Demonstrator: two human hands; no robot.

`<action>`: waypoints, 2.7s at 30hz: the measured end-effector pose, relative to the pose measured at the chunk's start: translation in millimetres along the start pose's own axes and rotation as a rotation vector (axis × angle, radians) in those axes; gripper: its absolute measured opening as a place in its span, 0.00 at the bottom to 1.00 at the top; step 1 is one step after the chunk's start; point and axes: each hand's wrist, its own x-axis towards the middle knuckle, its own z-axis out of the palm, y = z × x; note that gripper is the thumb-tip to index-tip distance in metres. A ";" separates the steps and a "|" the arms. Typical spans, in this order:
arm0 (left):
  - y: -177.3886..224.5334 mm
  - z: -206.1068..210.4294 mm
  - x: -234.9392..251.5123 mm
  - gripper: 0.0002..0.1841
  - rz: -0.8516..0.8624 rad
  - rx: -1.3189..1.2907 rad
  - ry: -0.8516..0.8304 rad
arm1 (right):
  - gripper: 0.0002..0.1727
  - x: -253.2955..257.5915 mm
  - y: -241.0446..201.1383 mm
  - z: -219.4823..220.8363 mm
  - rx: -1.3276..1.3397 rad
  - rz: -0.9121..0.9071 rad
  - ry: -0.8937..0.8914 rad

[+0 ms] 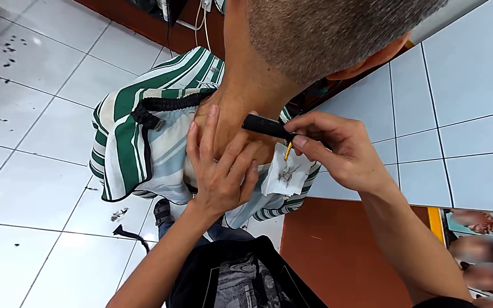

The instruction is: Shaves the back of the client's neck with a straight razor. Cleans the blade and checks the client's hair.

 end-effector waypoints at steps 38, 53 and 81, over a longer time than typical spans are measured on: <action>1.4 1.6 3.2 0.15 -0.011 0.068 0.008 | 0.12 16.9 8.0 -23.0 -0.008 -0.139 0.097; 0.8 1.3 3.0 0.15 -0.017 0.068 0.001 | 0.12 17.7 9.3 -17.5 -0.082 -0.152 0.119; -0.5 -0.7 2.3 0.15 -0.004 0.072 -0.008 | 0.13 16.1 18.6 -13.0 -0.078 -0.213 0.140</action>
